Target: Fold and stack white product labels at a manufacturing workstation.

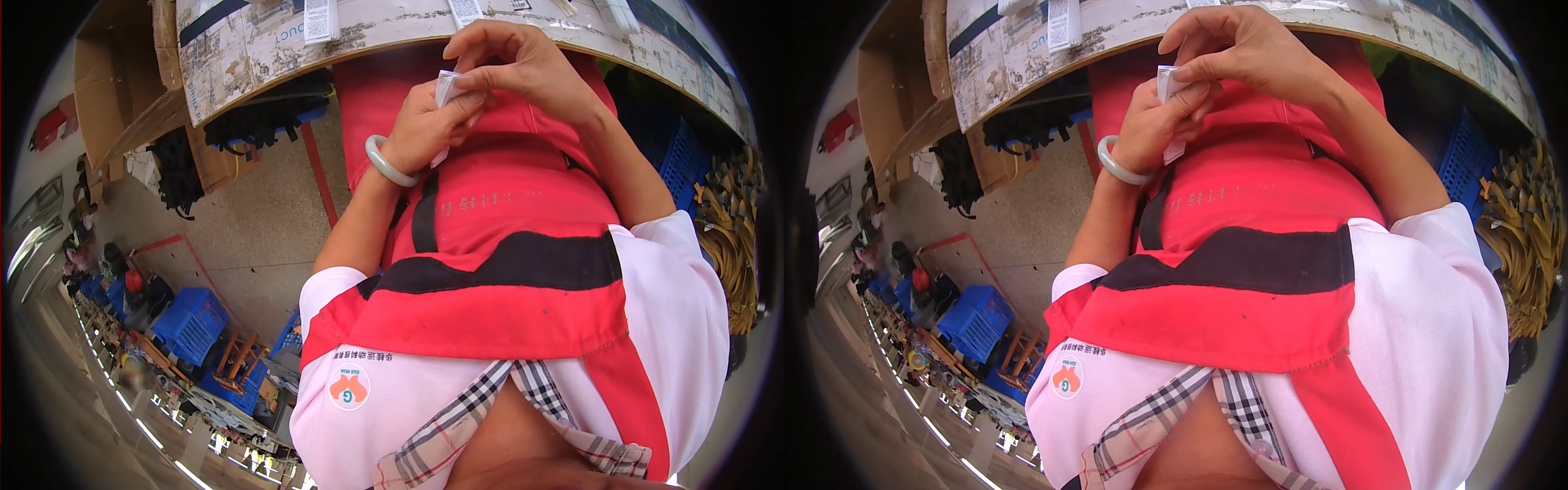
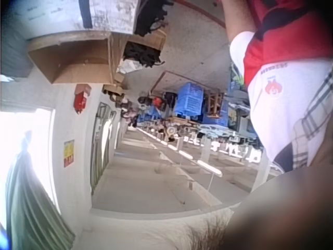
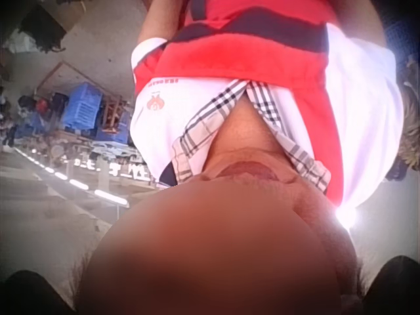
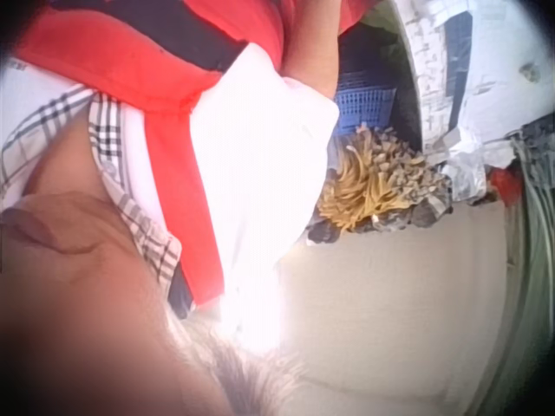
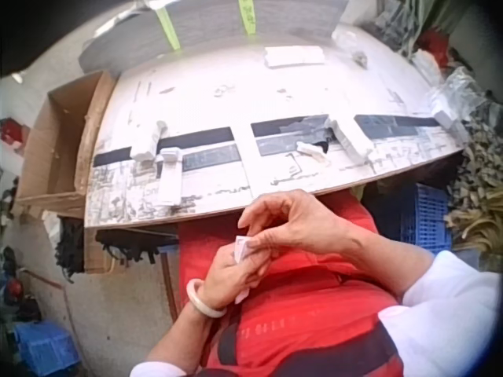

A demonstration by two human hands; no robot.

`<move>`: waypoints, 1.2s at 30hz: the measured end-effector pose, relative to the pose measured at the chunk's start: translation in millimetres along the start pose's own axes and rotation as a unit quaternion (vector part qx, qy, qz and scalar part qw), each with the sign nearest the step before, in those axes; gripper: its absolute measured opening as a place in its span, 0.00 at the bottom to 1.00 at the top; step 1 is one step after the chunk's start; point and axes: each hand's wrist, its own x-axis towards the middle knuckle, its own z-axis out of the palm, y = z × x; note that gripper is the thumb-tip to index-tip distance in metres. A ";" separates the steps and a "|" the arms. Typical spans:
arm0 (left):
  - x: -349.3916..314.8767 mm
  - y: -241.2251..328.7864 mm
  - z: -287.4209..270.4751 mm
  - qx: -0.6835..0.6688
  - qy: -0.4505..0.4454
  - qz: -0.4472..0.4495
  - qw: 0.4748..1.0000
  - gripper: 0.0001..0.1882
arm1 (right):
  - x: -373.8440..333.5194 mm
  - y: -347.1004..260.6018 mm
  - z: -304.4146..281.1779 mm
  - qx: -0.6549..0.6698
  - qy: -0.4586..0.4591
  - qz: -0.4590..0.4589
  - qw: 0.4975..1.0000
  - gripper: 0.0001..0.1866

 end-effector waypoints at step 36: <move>-0.4 -8.1 1.1 -0.010 0.000 -0.049 0.999 0.10 | -4.5 4.8 4.4 -0.156 0.040 -0.018 0.987 0.14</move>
